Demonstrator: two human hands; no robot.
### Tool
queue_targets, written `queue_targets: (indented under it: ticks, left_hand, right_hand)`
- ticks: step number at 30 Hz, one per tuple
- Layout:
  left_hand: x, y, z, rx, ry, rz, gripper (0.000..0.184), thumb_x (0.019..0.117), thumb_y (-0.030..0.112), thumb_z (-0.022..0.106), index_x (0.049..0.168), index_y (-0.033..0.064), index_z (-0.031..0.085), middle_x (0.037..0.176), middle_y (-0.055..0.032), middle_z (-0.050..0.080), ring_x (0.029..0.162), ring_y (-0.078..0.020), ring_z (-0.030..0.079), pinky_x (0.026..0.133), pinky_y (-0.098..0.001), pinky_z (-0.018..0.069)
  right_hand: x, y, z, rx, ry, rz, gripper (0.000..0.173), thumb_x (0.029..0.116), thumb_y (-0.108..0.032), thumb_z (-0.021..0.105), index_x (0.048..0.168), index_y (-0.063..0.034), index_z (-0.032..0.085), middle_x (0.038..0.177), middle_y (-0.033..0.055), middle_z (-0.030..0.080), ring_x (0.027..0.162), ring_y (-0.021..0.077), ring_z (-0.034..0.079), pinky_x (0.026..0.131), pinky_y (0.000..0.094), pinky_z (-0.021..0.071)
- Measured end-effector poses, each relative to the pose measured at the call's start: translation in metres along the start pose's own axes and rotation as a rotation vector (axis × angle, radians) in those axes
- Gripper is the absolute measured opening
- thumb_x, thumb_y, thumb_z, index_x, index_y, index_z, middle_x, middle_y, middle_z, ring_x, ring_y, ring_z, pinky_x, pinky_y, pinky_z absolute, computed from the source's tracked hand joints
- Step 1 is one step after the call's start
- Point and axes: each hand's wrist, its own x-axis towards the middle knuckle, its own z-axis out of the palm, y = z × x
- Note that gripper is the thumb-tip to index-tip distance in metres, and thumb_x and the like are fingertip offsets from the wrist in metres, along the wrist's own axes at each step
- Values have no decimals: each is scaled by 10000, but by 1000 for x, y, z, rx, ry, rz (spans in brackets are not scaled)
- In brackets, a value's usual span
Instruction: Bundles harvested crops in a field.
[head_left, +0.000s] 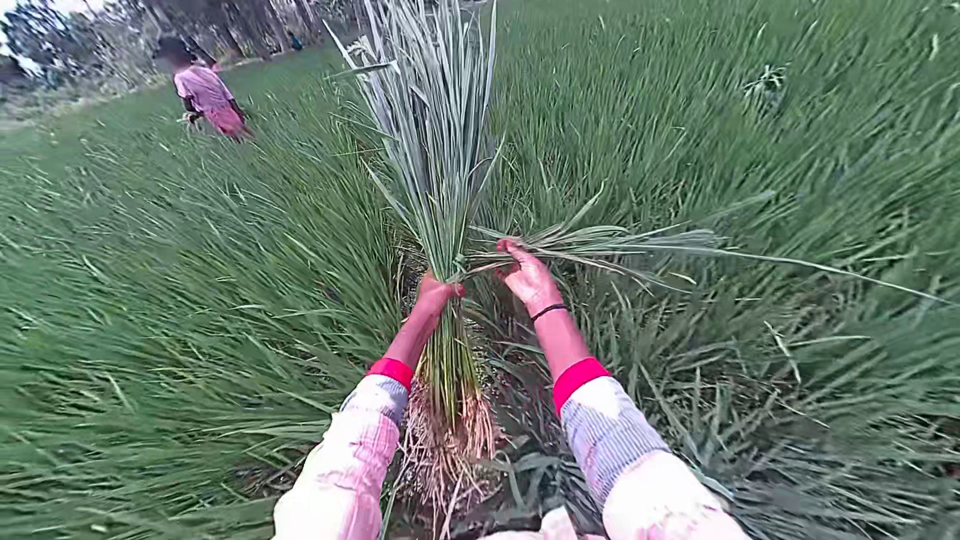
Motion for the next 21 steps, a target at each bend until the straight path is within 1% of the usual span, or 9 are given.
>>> queue_targets:
  ticks: [2,4,7,11,12,14,16,18,21]
  left_hand:
    - [9,-7,-4,70,28,10,546,825,-120,704,1326,-62,494,1079,-184,620,915,-211,624,823,-373,547]
    - [20,-15,-4,181,26,14,627,805,-92,724,1383,-32,487,1163,-227,632,1017,-292,640,892,-465,541]
    - [33,-33,0,446,20,-48,709,822,58,786,1448,-16,460,1262,-283,626,1167,-412,622,994,-589,496]
    - [22,-30,23,851,-81,-130,729,893,201,726,1511,2,393,1338,-272,602,1260,-431,582,1027,-633,457]
    - [15,-32,31,937,-116,-113,710,912,198,693,1520,4,382,1342,-272,600,1261,-436,582,1016,-637,460]
    - [-3,-40,47,1073,-203,-15,681,943,194,645,1536,0,370,1352,-269,600,1267,-438,583,1015,-633,461]
    - [-23,-48,58,1146,-312,72,612,980,205,624,1510,-23,418,1397,-272,571,1316,-432,542,1077,-617,417]
    - [-42,-51,64,1235,-391,117,611,965,147,623,1509,-38,415,1416,-288,548,1318,-449,534,1073,-624,415]
    - [-60,-52,61,1314,-432,202,705,960,66,600,1583,-19,281,1398,-310,546,1283,-468,554,1056,-612,430]
  right_hand:
    - [-4,-10,-14,-182,-19,4,97,1036,-79,573,1112,-39,617,898,36,673,651,75,572,584,218,489]
    - [-8,-22,-23,-325,-34,-28,58,1002,-34,613,1036,-22,659,785,5,627,557,43,495,524,183,449]
    - [-23,-40,-26,-692,-152,-119,50,968,17,644,1007,-14,647,772,0,640,599,36,543,589,183,488]
    - [-44,-48,14,-1443,-492,-166,219,985,-44,663,1177,50,615,1029,153,667,840,174,648,799,330,550]
    - [-43,-44,29,-1612,-585,-183,237,990,-64,662,1180,71,614,1064,207,671,885,254,675,845,409,561]
    - [-37,-31,59,-1902,-691,-236,183,984,-84,662,1079,72,651,989,232,673,846,328,685,821,500,554]
    - [-19,-19,72,-2045,-694,-168,182,981,-84,660,1062,78,654,968,243,675,829,350,690,791,524,562]
    - [8,-17,62,-2082,-606,6,227,1002,-86,626,1143,91,621,1049,237,673,886,323,692,845,497,554]
    - [44,-13,13,-1989,-379,261,231,1021,-83,587,1198,64,604,1074,178,654,875,221,646,839,397,530]
